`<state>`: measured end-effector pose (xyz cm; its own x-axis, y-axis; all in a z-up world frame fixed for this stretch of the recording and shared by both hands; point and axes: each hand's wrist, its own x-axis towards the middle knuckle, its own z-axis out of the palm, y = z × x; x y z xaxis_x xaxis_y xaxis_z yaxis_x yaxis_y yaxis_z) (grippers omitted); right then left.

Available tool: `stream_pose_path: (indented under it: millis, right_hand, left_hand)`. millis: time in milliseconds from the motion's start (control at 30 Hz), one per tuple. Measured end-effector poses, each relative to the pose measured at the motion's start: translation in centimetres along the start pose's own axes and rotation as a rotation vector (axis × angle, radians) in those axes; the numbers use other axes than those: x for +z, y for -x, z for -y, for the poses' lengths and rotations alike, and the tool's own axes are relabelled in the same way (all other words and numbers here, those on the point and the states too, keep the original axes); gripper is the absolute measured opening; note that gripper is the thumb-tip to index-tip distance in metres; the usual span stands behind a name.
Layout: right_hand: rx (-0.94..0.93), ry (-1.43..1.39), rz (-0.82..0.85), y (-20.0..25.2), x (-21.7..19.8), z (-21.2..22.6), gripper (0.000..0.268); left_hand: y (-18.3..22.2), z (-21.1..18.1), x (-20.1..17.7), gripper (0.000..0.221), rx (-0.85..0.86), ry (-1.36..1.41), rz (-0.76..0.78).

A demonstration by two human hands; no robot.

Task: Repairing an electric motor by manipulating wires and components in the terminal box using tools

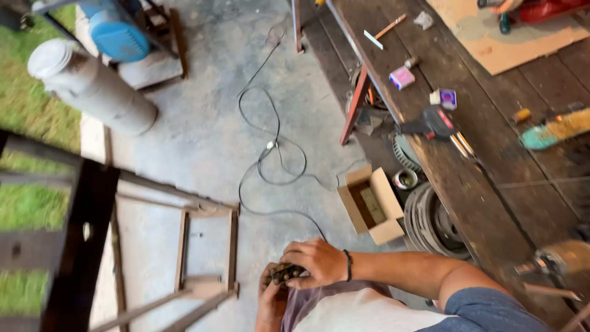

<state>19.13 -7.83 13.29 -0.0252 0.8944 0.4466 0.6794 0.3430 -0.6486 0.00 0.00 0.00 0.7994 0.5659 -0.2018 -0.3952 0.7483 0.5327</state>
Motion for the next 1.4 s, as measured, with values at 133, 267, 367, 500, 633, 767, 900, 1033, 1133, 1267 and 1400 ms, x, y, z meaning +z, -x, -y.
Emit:
stream_pose_path:
  millis: [133,267,367,500,633,767,900,1033,1133,1267,1400]
  right_hand:
    - [0.032,-0.024,-0.031,-8.1,-1.7,-7.3,0.045]
    - [0.208,0.082,-0.072,-14.8,-2.1,-16.7,0.051]
    - [0.407,0.177,-0.142,-19.6,-4.0,-23.2,0.050]
    - [0.617,0.293,-0.262,-24.7,-9.4,-28.8,0.042]
    - [0.728,0.281,-0.450,-28.1,-14.6,-36.1,0.042]
    - [0.684,0.198,-0.520,-30.4,-19.7,-46.1,0.042]
    - [0.509,0.150,-0.427,-33.1,-27.6,-58.0,0.052]
    - [0.518,0.268,-0.488,-32.3,-38.0,-65.0,0.044]
    - [1.025,0.308,-0.737,-27.1,-45.2,-70.2,0.023]
    - [1.584,0.711,-0.386,-21.4,-48.0,-74.6,0.042]
    - [1.867,0.814,-0.288,-21.4,-45.1,-77.2,0.055]
  left_hand:
    - [-12.1,-5.9,-1.4,0.025,0.006,-0.044,0.182]
    - [-25.8,-10.5,-4.5,0.024,-0.151,-0.185,0.171]
    - [-38.6,-15.3,-2.9,0.024,-0.219,-0.441,0.240]
    - [-52.8,-21.4,4.5,0.027,-0.297,-0.784,0.407]
    - [-63.6,-24.4,13.9,0.049,-0.202,-1.026,0.678]
    - [-73.8,-22.9,18.7,0.059,-0.130,-1.314,0.938]
    - [-86.5,-20.9,21.8,0.035,-0.031,-1.517,0.898]
    - [-97.1,-20.7,25.6,0.039,0.030,-1.582,1.036]
    - [-104.8,-21.4,28.9,0.033,0.073,-1.545,1.015]
    - [-117.0,-22.6,34.8,0.038,0.117,-1.502,0.955]
    - [-131.6,-20.0,42.0,0.041,0.177,-1.413,1.206]
